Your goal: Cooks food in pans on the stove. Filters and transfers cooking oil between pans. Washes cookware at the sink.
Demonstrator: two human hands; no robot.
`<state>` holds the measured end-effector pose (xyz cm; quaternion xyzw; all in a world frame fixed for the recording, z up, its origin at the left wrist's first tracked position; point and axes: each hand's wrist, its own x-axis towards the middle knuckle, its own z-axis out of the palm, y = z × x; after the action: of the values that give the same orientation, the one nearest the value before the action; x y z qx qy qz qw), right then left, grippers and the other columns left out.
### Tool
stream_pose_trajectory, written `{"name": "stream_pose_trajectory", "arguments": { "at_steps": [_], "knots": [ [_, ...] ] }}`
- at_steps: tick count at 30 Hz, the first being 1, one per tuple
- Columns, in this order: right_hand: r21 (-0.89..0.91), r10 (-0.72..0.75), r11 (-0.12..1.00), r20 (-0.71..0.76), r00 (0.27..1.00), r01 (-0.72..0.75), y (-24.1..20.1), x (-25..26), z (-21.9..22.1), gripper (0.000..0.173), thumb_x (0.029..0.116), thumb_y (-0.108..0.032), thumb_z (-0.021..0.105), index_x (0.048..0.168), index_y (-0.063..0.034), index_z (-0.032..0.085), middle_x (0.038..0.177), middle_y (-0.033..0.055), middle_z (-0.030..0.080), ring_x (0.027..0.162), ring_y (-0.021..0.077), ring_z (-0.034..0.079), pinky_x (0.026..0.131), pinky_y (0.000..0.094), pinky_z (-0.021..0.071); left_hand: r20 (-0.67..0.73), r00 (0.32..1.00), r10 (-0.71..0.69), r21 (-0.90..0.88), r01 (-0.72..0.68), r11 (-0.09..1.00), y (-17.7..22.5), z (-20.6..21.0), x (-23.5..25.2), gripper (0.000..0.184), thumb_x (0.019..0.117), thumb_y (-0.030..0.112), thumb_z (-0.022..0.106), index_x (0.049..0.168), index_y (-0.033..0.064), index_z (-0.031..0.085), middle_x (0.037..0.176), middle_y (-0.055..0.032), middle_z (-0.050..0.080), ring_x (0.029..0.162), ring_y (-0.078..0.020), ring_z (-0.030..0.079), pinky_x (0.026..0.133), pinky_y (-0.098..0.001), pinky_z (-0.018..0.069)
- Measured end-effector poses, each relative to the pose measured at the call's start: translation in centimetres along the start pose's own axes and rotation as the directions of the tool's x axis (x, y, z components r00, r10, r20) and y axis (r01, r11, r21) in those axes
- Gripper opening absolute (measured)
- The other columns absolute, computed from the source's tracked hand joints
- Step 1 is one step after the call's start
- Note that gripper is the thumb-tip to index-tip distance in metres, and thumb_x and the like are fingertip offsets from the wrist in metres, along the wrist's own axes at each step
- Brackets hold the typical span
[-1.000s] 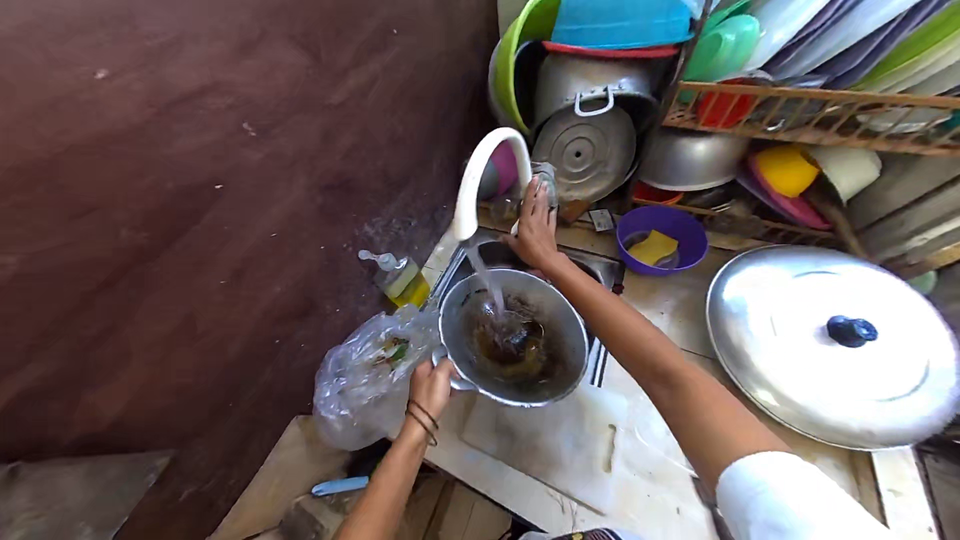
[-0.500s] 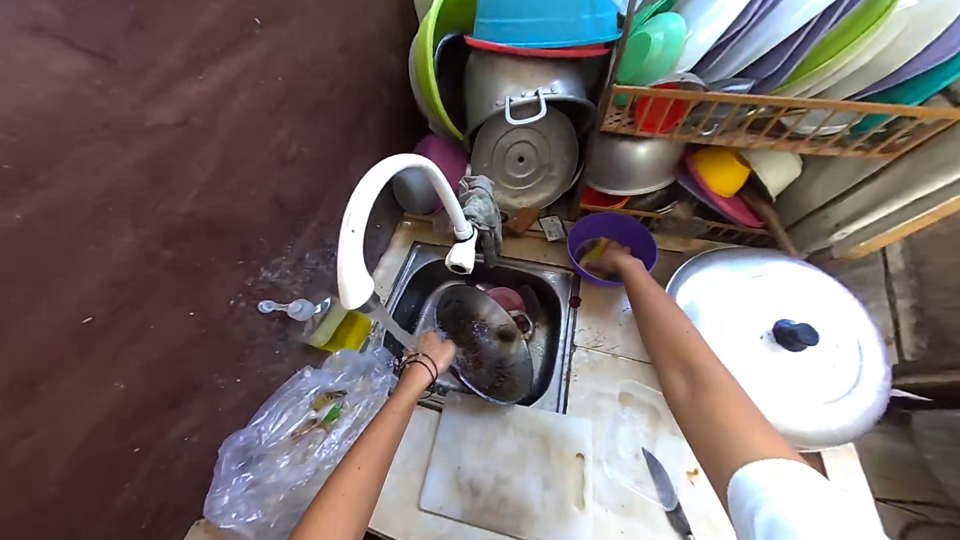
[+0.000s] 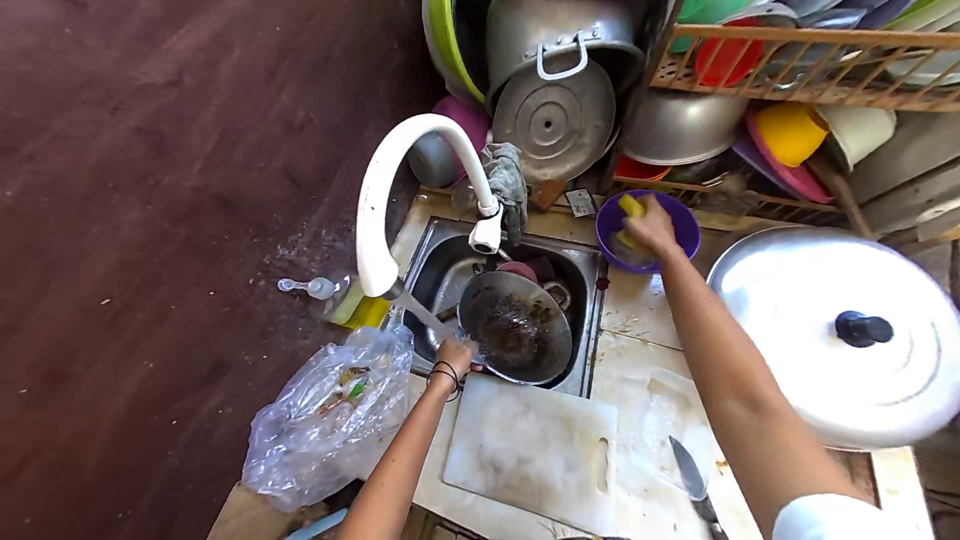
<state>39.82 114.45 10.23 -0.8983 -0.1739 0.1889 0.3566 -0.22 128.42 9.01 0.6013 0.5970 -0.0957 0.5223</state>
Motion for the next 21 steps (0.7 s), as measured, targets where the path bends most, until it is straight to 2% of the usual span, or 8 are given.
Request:
{"name": "stream_pose_trajectory", "arguments": {
  "at_steps": [3,5,6,8,11,14,18,21],
  "knots": [
    [0.438,-0.211,0.878,-0.007,0.978,0.192,-5.4,-6.6,1.1,0.053,0.0893,-0.005,0.057,0.141,-0.0069,0.051,0.112,0.0180,0.066,0.089,0.0275,0.066,0.074,0.0484,0.0561,-0.008,1.000,0.000,-0.095,0.000,0.995,-1.5,0.4,0.6,0.034,0.1065,0.012,0.051,0.135,-0.0067,0.052,0.120,-0.0247,0.061,0.086,-0.0249,0.070,0.075,-0.0382,0.0604],
    [0.581,-0.303,0.793,0.116,0.946,0.183,-7.2,-11.2,4.1,0.049,0.0961,-0.007,0.051,0.145,-0.0121,0.048,0.109,0.0136,0.065,0.079,0.0206,0.064,0.067,0.0415,0.0554,-0.017,1.000,-0.023,-0.137,0.020,0.990,-2.2,0.8,0.7,0.036,0.1076,0.012,0.049,0.138,-0.0063,0.051,0.123,-0.0266,0.061,0.090,-0.0280,0.071,0.079,-0.0407,0.0605],
    [0.597,-0.349,0.781,0.175,0.921,0.183,-7.7,-12.7,6.0,0.047,0.0979,-0.007,0.049,0.145,-0.0103,0.049,0.112,0.0139,0.066,0.080,0.0204,0.064,0.068,0.0413,0.0559,-0.014,0.999,-0.029,-0.142,0.027,0.989,-2.6,0.9,0.8,0.036,0.1082,0.012,0.048,0.139,-0.0061,0.049,0.124,-0.0271,0.061,0.091,-0.0283,0.071,0.080,-0.0407,0.0607],
    [0.540,-0.420,0.809,0.256,0.871,0.231,-8.5,-14.6,9.5,0.044,0.1003,-0.002,0.048,0.144,-0.0047,0.052,0.123,0.0174,0.066,0.093,0.0230,0.067,0.080,0.0436,0.0572,0.007,1.000,-0.024,-0.158,0.024,0.987,-3.6,1.1,0.8,0.037,0.1089,0.012,0.046,0.140,-0.0071,0.048,0.124,-0.0279,0.061,0.091,-0.0290,0.071,0.080,-0.0413,0.0606],
    [0.387,-0.473,0.854,0.297,0.830,0.348,-9.6,-15.8,13.4,0.038,0.0978,0.002,0.054,0.135,-0.0004,0.061,0.126,0.0233,0.065,0.115,0.0334,0.064,0.100,0.0520,0.0522,0.017,1.000,-0.005,-0.137,0.007,0.991,-5.5,1.4,1.0,0.036,0.1082,0.014,0.047,0.136,-0.0080,0.051,0.119,-0.0278,0.064,0.093,-0.0302,0.071,0.083,-0.0435,0.0600],
    [0.259,-0.391,0.912,0.322,0.862,0.317,-10.5,-16.3,15.8,0.035,0.0947,0.002,0.059,0.130,0.0003,0.063,0.120,0.0243,0.067,0.115,0.0364,0.065,0.100,0.0548,0.0514,-0.005,1.000,0.020,-0.023,-0.020,1.000,-6.3,1.6,0.9,0.035,0.1072,0.017,0.050,0.134,-0.0059,0.055,0.118,-0.0265,0.066,0.099,-0.0324,0.072,0.090,-0.0477,0.0584],
    [0.198,-0.202,0.971,0.392,0.898,0.132,-9.6,-16.2,19.1,0.039,0.0991,-0.005,0.056,0.137,0.0009,0.057,0.124,0.0252,0.066,0.117,0.0359,0.064,0.102,0.0535,0.0503,-0.071,0.995,0.063,0.148,-0.052,0.988,-6.1,1.9,0.6,0.042,0.1063,0.020,0.050,0.139,-0.0052,0.053,0.128,-0.0279,0.064,0.116,-0.0375,0.066,0.102,-0.0531,0.0517],
    [0.227,-0.094,0.974,0.401,0.911,0.000,-9.0,-16.3,21.3,0.029,0.1032,-0.009,0.049,0.126,0.0029,0.062,0.115,0.0234,0.067,0.109,0.0330,0.065,0.096,0.0521,0.0508,-0.130,0.985,0.110,0.251,-0.074,0.965,-5.7,2.1,0.1,0.044,0.1057,0.021,0.049,0.140,-0.0068,0.051,0.134,-0.0269,0.061,0.125,-0.0364,0.061,0.109,-0.0517,0.0460]
  ]
}}
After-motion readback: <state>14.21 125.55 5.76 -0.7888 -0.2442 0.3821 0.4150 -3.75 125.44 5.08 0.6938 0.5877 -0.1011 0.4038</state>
